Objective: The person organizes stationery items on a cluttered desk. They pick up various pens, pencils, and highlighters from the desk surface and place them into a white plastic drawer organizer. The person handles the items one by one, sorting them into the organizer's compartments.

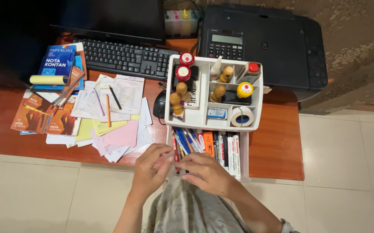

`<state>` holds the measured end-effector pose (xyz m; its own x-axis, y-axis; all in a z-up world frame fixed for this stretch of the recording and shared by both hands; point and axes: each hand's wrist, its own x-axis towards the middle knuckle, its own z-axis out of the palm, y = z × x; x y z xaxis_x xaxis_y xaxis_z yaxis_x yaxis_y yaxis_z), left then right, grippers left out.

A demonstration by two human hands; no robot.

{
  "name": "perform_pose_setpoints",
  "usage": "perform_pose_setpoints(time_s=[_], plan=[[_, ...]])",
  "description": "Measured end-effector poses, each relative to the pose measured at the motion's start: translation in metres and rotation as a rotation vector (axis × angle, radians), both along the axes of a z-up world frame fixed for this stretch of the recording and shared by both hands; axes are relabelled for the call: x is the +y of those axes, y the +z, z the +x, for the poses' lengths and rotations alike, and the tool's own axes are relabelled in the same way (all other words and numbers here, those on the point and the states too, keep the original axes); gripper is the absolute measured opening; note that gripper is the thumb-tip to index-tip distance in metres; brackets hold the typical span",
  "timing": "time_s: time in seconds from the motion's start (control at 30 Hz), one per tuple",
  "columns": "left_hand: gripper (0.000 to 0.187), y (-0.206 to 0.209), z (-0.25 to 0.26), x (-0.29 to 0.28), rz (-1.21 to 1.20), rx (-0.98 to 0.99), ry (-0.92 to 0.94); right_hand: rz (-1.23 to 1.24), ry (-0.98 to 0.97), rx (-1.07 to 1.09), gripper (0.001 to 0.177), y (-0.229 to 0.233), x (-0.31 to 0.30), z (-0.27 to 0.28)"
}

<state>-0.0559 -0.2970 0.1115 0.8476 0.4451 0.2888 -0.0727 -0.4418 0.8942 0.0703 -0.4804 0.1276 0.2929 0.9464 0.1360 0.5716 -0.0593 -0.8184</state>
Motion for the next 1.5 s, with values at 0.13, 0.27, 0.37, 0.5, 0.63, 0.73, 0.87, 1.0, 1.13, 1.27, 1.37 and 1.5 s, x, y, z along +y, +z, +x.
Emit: perform_pose_setpoints(time_s=[0.13, 0.27, 0.37, 0.5, 0.63, 0.73, 0.87, 1.0, 1.13, 1.27, 1.37, 1.5], plan=[[0.022, -0.001, 0.002, 0.0, -0.017, -0.002, 0.004, 0.01, -0.002, 0.003, 0.032, 0.003, -0.008, 0.002], [0.021, 0.003, -0.001, -0.003, -0.106, 0.037, -0.008, 0.048, -0.047, 0.088, 0.034, 0.003, -0.011, 0.0], [0.023, 0.007, -0.006, 0.0, -0.07, -0.004, -0.007, 0.066, -0.092, 0.069, 0.035, 0.008, -0.007, -0.007], [0.025, 0.005, -0.017, 0.009, -0.004, -0.049, -0.023, 0.074, -0.123, 0.067, 0.036, 0.012, 0.007, -0.017], [0.025, 0.003, -0.026, 0.021, -0.013, -0.081, -0.03, 0.086, -0.14, 0.04, 0.039, 0.015, 0.027, -0.029], [0.025, 0.004, -0.033, 0.038, 0.025, -0.118, -0.047, 0.119, -0.16, -0.015, 0.04, 0.015, 0.046, -0.04], [0.025, 0.009, -0.047, 0.067, 0.019, -0.084, -0.067, 0.087, -0.207, 0.041, 0.042, 0.016, 0.074, -0.059], [0.026, 0.012, -0.061, 0.101, -0.001, -0.034, -0.094, 0.132, -0.218, 0.013, 0.043, 0.016, 0.11, -0.077], [0.026, 0.009, -0.071, 0.136, -0.003, -0.001, -0.104, -0.035, -0.29, 0.103, 0.044, 0.012, 0.147, -0.09], [0.028, -0.001, -0.078, 0.167, 0.03, 0.007, -0.129, 0.1, -0.262, -0.068, 0.046, 0.0, 0.174, -0.099], [0.03, -0.01, -0.082, 0.186, 0.058, 0.005, -0.148, 0.107, -0.267, -0.036, 0.046, -0.011, 0.189, -0.104], [0.032, -0.017, -0.087, 0.207, 0.055, 0.055, -0.169, 0.114, -0.301, 0.002, 0.046, -0.02, 0.211, -0.109]])
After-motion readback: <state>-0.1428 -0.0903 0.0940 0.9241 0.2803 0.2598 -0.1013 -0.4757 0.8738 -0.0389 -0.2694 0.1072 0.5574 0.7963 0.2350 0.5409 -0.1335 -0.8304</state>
